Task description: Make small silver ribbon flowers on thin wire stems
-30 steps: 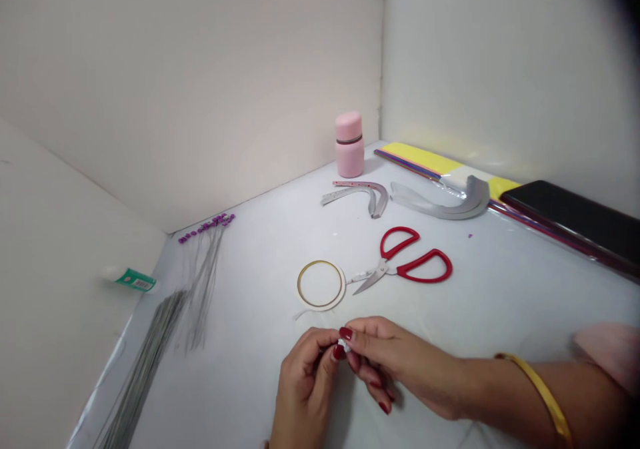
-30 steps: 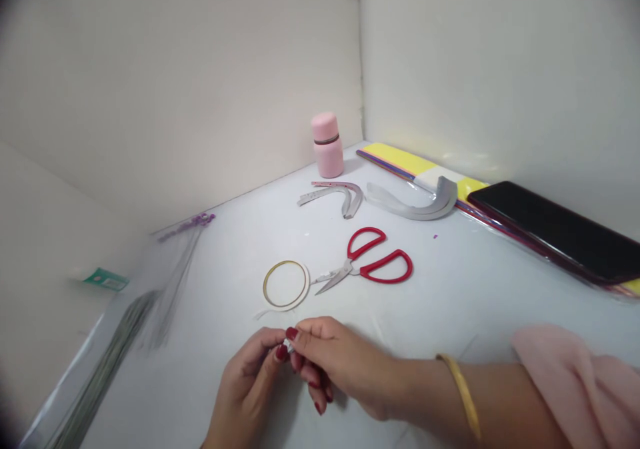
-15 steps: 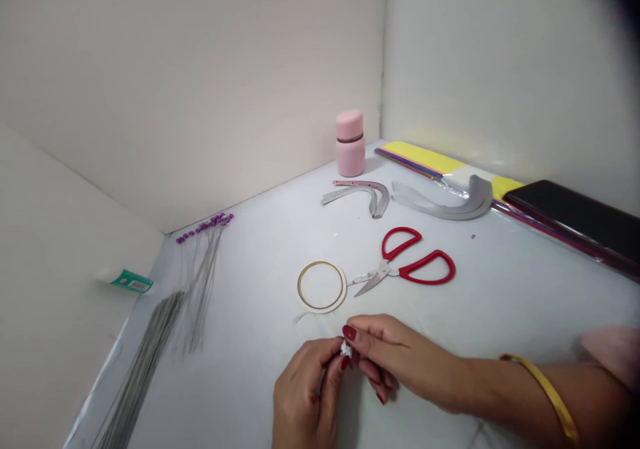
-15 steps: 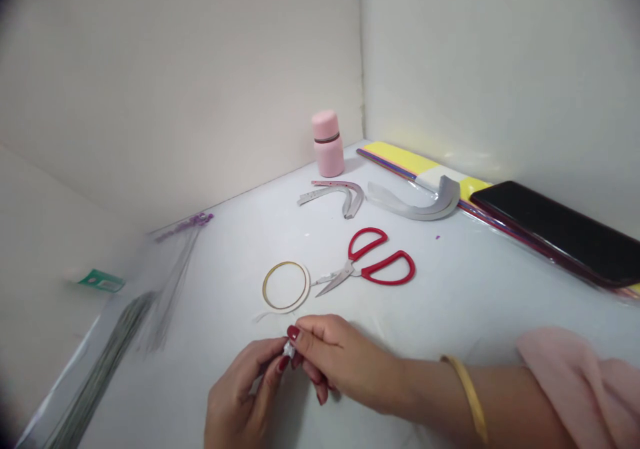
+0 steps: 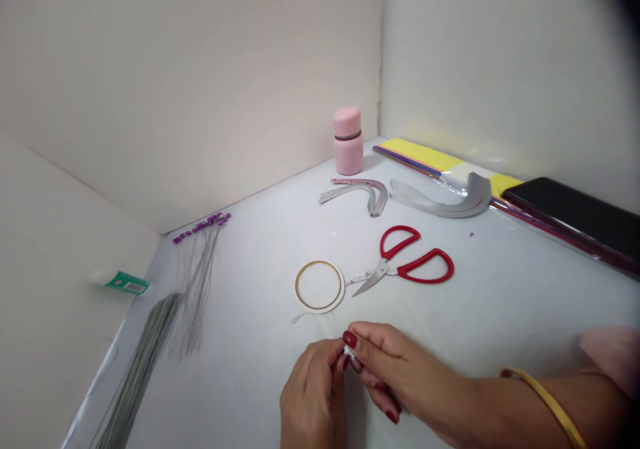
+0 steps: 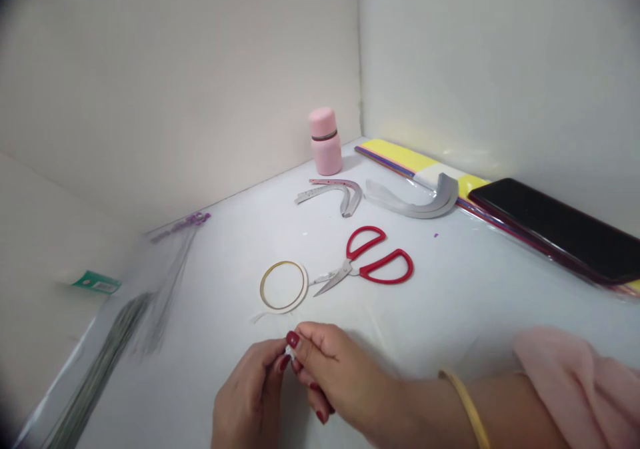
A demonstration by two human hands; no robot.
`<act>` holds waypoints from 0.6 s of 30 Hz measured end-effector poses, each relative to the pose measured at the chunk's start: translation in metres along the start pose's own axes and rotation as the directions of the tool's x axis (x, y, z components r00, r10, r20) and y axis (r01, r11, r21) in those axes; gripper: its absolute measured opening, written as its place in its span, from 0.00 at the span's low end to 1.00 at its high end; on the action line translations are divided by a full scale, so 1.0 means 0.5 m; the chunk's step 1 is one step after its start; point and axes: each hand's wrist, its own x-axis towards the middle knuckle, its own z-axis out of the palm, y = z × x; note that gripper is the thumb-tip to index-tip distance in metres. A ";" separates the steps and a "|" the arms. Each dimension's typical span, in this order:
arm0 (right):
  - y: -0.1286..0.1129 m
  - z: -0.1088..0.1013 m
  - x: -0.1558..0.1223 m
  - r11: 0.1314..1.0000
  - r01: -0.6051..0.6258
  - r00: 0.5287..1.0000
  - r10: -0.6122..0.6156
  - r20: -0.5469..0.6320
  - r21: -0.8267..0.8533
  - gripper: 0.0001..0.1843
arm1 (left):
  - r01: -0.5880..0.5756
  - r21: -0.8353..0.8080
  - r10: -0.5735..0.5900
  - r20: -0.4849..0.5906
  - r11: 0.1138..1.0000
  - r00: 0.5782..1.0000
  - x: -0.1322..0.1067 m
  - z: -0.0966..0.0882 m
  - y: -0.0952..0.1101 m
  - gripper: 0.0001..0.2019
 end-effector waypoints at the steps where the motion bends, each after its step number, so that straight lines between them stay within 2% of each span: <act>1: 0.002 0.003 -0.001 1.000 0.010 1.000 -0.010 -0.022 -0.003 0.18 | 0.001 0.008 -0.001 -0.005 1.000 1.000 0.001 0.002 0.004 0.10; 6: 0.020 0.020 -0.001 0.989 0.129 0.981 -0.138 -0.133 -0.077 0.22 | 0.020 0.018 -0.018 -0.059 1.000 0.998 0.006 0.010 0.020 0.10; 9: 0.024 0.022 0.003 0.984 0.164 0.972 -0.173 -0.160 -0.067 0.21 | 0.063 -0.074 -0.066 -0.030 0.995 0.997 0.012 0.007 0.018 0.10; 14: 0.002 0.000 0.007 1.000 0.009 1.000 -0.009 0.003 0.017 0.18 | 0.132 -0.322 -0.125 0.043 0.938 0.991 0.020 -0.002 0.000 0.13; 18: -0.011 -0.012 0.005 0.999 0.014 0.998 -0.016 0.062 0.042 0.17 | 0.172 -0.386 -0.167 0.048 0.906 0.985 0.021 -0.005 -0.004 0.13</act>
